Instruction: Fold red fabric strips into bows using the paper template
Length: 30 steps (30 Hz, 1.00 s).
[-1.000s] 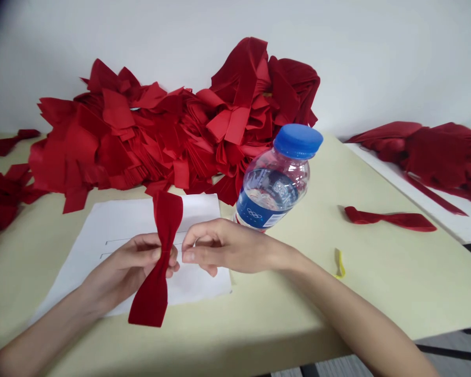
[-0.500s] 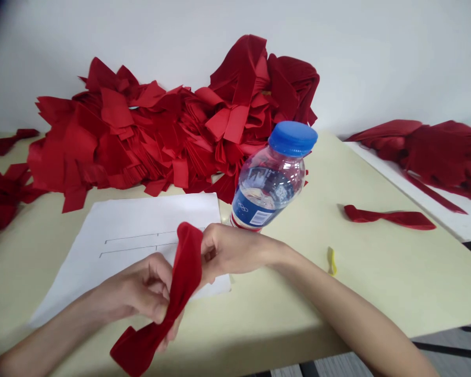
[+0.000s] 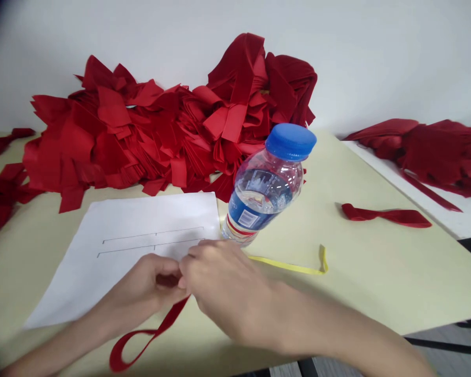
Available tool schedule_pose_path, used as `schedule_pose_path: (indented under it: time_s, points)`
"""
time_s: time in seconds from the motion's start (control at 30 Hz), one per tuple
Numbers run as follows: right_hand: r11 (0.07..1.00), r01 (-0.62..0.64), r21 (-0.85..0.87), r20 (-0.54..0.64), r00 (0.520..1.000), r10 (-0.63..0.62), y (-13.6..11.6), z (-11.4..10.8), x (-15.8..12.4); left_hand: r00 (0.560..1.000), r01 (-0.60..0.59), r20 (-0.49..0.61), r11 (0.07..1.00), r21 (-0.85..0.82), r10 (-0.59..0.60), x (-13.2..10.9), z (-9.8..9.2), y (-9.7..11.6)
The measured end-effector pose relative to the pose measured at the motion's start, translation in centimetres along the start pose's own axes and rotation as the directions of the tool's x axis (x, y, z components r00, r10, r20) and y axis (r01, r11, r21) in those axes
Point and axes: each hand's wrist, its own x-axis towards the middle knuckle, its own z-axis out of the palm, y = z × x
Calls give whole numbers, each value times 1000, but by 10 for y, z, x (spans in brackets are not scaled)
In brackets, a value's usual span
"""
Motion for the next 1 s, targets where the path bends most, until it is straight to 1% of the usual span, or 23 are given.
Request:
schedule_pose_path:
  time_s: [0.03,0.1,0.17,0.2,0.27,0.37,0.5,0.57,0.63,0.73,0.87,1.0]
  points:
    - [998,-7,-63,-50,999,4,-3,2,-3,999,-25,-44,999,-23,24,2,-2,1]
    - [989,-38,-140,-122,992,20,-6,2,-5,995,-56,-91,990,-127,44,4,-8,3]
    - [988,-76,-134,-174,983,52,-6,-1,-3,995,-57,-91,960,-273,33,6,-16,5]
    - [990,-95,-100,-190,979,75,-5,-4,-1,997,-46,-71,934,-354,23,6,-20,5]
    - [994,-108,13,-186,976,108,-3,-11,3,1000,-21,2,861,-509,25,7,-27,4]
    - [982,-96,165,-154,981,122,-1,-19,7,989,-3,110,759,-651,98,8,-33,0]
    - [967,-113,227,-126,981,144,1,-21,8,959,16,212,706,-709,191,8,-34,-4]
    - [961,-94,260,-103,987,124,3,-21,8,950,15,228,698,-716,214,9,-33,-6]
    - [955,-84,286,-84,990,112,6,-19,8,955,-7,199,687,-726,220,9,-31,-8]
    - [943,-117,312,-73,987,146,9,-17,8,969,-33,146,691,-722,199,9,-30,-9]
    - [927,-169,336,-90,974,210,8,-14,9,965,-74,131,713,-698,228,9,-28,-5]
    - [924,-172,341,-103,971,218,7,-12,10,966,-99,112,735,-671,232,9,-26,-2]
